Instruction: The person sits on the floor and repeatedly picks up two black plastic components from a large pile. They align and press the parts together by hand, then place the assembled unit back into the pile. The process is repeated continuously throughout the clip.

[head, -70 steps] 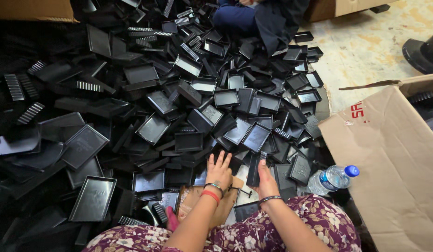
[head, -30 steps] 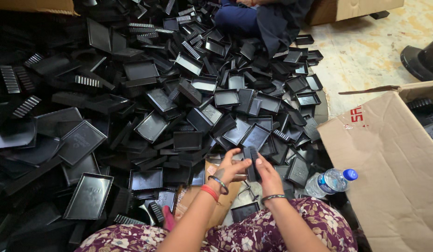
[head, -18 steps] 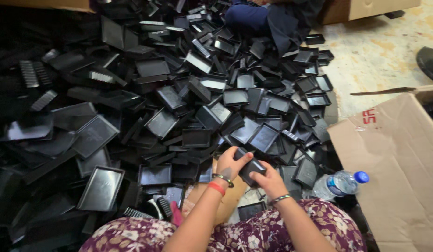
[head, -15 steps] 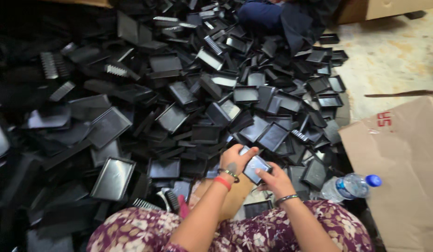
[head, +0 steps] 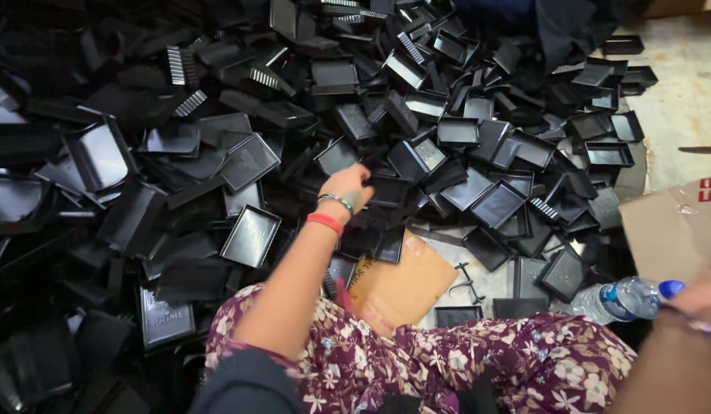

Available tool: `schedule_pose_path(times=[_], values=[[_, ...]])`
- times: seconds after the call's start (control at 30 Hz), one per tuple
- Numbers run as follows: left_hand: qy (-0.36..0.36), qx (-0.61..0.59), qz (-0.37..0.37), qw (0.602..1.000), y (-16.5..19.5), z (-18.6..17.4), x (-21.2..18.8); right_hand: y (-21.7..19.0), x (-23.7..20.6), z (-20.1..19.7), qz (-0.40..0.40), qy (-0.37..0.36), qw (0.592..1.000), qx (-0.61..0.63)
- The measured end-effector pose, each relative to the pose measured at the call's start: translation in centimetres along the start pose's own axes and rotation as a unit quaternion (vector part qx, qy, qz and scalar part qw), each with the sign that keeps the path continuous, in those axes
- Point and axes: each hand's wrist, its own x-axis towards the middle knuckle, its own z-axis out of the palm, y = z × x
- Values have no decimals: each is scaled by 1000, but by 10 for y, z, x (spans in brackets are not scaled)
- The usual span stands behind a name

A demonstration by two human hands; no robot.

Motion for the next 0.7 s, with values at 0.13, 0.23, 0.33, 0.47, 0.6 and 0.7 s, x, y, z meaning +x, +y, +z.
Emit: schedule_pose_path(times=[0.13,0.23,0.33,0.47,0.6,0.7], values=[[-125,244,-11,962,-14,8,-44,74,-33,51,99,-141,960,-222],[-137,199,-22,970,-23,18,-67,157,-74,73,73,-301,809,-500],[-128,236,36,962,-23,36,-59,209,-106,59,-27,-465,604,-646],[-2,326,124,937,-24,66,-44,226,-123,26,97,-498,603,-616],[-56,259,140,954,-22,70,-40,228,-121,14,152,-456,555,-679],[-143,196,145,959,7,57,-47,236,-118,17,151,-395,591,-687]])
